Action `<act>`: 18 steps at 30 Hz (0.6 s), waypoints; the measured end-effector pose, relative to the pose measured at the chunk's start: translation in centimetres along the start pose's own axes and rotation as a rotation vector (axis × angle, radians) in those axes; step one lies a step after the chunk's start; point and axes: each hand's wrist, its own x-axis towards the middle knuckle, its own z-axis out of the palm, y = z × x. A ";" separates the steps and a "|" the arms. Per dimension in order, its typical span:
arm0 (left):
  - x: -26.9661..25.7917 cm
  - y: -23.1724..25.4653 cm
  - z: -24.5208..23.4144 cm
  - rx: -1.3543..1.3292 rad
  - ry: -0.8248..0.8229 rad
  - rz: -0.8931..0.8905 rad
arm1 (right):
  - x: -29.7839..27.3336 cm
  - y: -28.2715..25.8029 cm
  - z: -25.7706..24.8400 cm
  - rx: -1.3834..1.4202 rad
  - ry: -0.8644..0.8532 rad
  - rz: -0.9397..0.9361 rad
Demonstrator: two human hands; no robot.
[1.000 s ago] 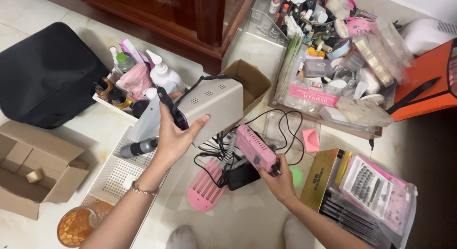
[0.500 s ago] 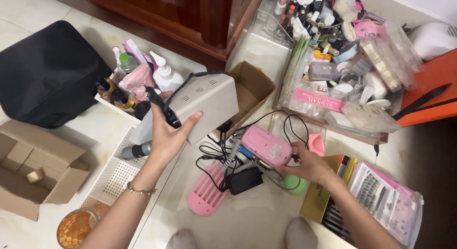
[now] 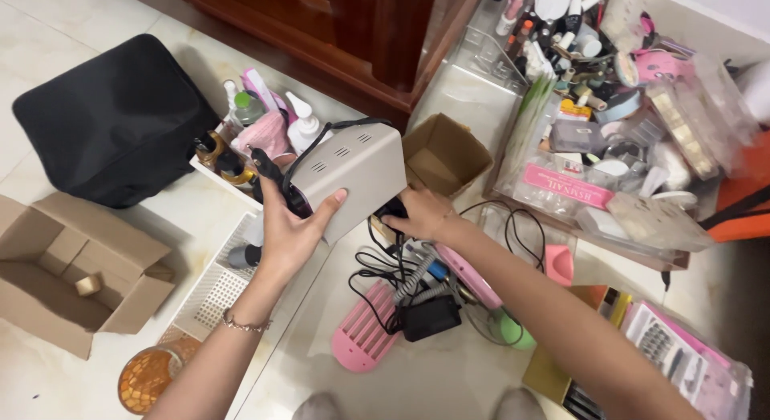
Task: The person organizes various beauty tools and accessories on the floor, sorting them into a cardboard box. They handle items such as a purple device, a white device, a pink device, and several cables, placing them into the box one by one.
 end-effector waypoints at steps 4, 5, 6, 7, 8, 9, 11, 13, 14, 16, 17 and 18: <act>0.1 0.0 -0.8 -0.070 0.016 -0.042 | 2.8 0.1 1.0 0.076 -0.112 0.086; 0.2 0.0 -0.9 -0.076 0.013 -0.035 | 3.5 0.5 1.4 0.054 -0.105 0.072; 0.2 0.1 -1.0 -0.082 0.010 -0.028 | 4.1 0.9 1.9 0.031 -0.098 0.059; 0.3 0.3 -1.2 -0.080 0.012 -0.029 | 4.9 1.6 2.5 0.031 -0.099 0.056; 0.3 0.5 -1.3 -0.076 0.019 -0.019 | 5.6 2.3 3.2 -0.088 -0.051 0.056; 0.3 0.6 -1.3 -0.075 0.026 -0.009 | 6.4 3.1 3.8 -0.209 -0.001 0.056; 0.2 1.3 -1.5 -0.070 0.030 -0.007 | 5.9 3.3 3.0 -0.136 0.015 0.065; 0.2 1.1 -1.6 -0.064 0.035 -0.004 | 4.8 1.9 2.0 -0.062 0.030 0.074; 0.3 0.6 -1.5 -0.073 0.035 -0.010 | 4.0 0.5 1.3 -0.075 0.013 0.062; 0.3 -0.2 -1.3 -0.081 0.034 -0.015 | 3.7 -0.4 1.4 -0.087 -0.003 0.051; 0.2 -0.5 -1.2 -0.083 0.043 -0.019 | 4.4 0.1 2.0 -0.115 -0.024 0.043; 0.2 -0.9 -1.1 -0.084 0.053 -0.024 | 5.0 0.5 2.7 -0.142 -0.044 0.035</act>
